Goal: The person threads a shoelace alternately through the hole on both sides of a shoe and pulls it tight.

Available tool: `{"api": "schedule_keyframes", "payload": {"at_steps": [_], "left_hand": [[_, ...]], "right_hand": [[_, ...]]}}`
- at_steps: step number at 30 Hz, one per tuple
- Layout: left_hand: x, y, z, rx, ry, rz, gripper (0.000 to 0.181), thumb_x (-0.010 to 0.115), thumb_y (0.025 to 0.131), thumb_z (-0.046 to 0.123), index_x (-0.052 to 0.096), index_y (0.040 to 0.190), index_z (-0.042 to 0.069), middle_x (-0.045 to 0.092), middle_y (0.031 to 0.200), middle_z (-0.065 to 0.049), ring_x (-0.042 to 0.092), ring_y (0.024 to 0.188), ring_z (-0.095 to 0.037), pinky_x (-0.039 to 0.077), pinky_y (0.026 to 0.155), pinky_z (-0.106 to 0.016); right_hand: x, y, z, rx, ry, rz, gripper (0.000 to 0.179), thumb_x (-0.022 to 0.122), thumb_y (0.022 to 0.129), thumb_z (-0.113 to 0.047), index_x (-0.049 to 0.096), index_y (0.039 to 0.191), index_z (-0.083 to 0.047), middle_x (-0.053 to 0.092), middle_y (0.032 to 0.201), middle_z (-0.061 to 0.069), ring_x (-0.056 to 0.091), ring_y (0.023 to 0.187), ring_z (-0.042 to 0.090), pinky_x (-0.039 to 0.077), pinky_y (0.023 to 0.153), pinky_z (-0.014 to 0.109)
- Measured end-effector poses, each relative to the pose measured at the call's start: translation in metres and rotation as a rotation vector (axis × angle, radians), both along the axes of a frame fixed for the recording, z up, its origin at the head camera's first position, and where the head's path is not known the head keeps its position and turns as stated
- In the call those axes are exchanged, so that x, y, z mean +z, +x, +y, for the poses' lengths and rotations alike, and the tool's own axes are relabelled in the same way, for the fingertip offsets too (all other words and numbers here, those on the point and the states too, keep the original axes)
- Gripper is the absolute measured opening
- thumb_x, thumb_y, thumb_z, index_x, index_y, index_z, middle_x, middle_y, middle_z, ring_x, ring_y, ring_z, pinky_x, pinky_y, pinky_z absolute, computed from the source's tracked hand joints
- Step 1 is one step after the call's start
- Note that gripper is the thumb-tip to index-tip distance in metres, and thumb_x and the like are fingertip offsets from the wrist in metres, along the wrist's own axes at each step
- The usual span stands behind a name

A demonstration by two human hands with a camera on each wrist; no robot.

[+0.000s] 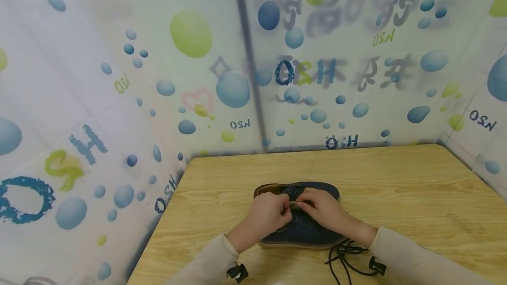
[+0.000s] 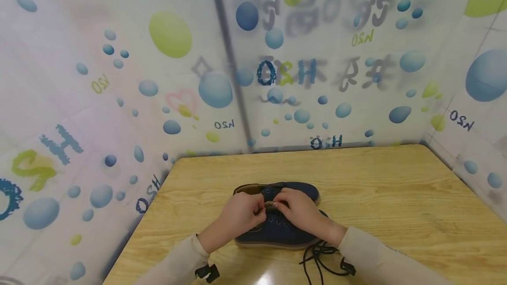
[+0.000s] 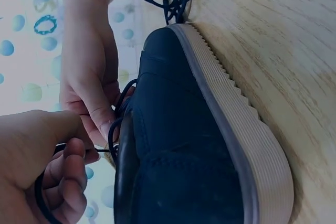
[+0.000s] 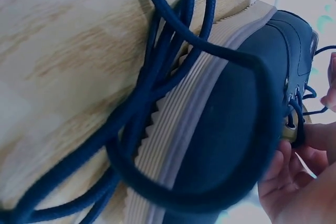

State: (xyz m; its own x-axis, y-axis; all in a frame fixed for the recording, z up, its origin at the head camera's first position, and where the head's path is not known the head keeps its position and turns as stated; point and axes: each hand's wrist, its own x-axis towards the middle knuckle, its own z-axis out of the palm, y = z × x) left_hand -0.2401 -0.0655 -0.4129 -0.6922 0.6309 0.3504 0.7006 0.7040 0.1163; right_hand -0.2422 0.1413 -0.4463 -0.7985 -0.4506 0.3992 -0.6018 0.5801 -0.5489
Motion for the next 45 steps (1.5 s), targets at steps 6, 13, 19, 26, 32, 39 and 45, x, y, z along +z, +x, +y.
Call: {"api": "schedule_keyframes", "payload": {"at_steps": [6, 13, 19, 26, 32, 39, 45], "left_hand": [[0.001, 0.003, 0.001, -0.042, 0.034, -0.027, 0.016, 0.071, 0.086, 0.014, 0.062, 0.074, 0.019, 0.053, 0.053, 0.011, 0.031, 0.043, 0.007, 0.025, 0.044, -0.007], [0.002, 0.003, 0.002, -0.061, 0.011, -0.04, 0.014, 0.071, 0.087, 0.015, 0.064, 0.076, 0.021, 0.056, 0.056, 0.012, 0.032, 0.043, 0.008, 0.026, 0.043, -0.007], [0.004, 0.003, 0.003, -0.057, -0.021, -0.022, 0.014, 0.072, 0.086, 0.015, 0.065, 0.075, 0.02, 0.055, 0.054, 0.011, 0.034, 0.045, 0.008, 0.028, 0.045, -0.006], [-0.002, -0.002, 0.005, -0.023, -0.01, -0.062, 0.007, 0.071, 0.091, 0.019, 0.073, 0.085, 0.019, 0.069, 0.068, 0.009, 0.047, 0.051, 0.007, 0.035, 0.049, -0.006], [-0.006, -0.009, 0.006, 0.067, 0.052, -0.122, 0.016, 0.07, 0.093, 0.028, 0.068, 0.103, 0.017, 0.07, 0.07, 0.006, 0.053, 0.051, 0.005, 0.039, 0.049, -0.009], [-0.008, -0.015, 0.009, 0.034, -0.06, -0.199, 0.019, 0.065, 0.095, 0.034, 0.077, 0.103, 0.021, 0.076, 0.085, 0.009, 0.061, 0.062, 0.003, 0.043, 0.053, -0.011], [-0.006, -0.02, 0.006, -0.034, 0.101, -0.398, 0.021, 0.065, 0.096, 0.029, 0.077, 0.109, 0.016, 0.056, 0.061, 0.008, 0.039, 0.048, 0.0, 0.032, 0.046, -0.015]], "right_hand": [[-0.003, -0.002, 0.0, 0.0, -0.005, 0.011, 0.01, 0.064, 0.096, -0.017, 0.074, 0.095, -0.016, 0.061, 0.083, -0.009, 0.045, 0.066, -0.005, 0.042, 0.059, 0.018], [-0.003, -0.002, 0.001, -0.002, -0.023, 0.05, 0.009, 0.066, 0.094, -0.015, 0.074, 0.094, -0.016, 0.061, 0.082, -0.009, 0.044, 0.065, -0.006, 0.041, 0.058, 0.017], [-0.002, -0.001, 0.001, 0.014, -0.047, 0.072, 0.009, 0.066, 0.094, -0.015, 0.075, 0.093, -0.016, 0.062, 0.082, -0.008, 0.045, 0.065, -0.006, 0.041, 0.057, 0.017], [-0.002, -0.001, 0.001, 0.002, -0.03, 0.016, 0.009, 0.066, 0.095, -0.018, 0.075, 0.095, -0.019, 0.063, 0.085, -0.009, 0.047, 0.067, -0.005, 0.043, 0.06, 0.018], [-0.006, 0.0, 0.002, -0.001, -0.039, -0.008, 0.009, 0.068, 0.093, -0.021, 0.077, 0.094, -0.02, 0.061, 0.083, -0.01, 0.045, 0.065, -0.005, 0.042, 0.058, 0.018], [-0.006, 0.004, 0.004, 0.025, -0.053, 0.016, 0.011, 0.069, 0.092, -0.022, 0.079, 0.097, -0.02, 0.061, 0.084, -0.011, 0.044, 0.063, -0.006, 0.042, 0.057, 0.016], [-0.007, 0.006, 0.004, 0.036, -0.038, 0.05, 0.01, 0.071, 0.09, -0.019, 0.079, 0.095, -0.018, 0.062, 0.086, -0.01, 0.051, 0.068, -0.006, 0.047, 0.06, 0.017]]}}
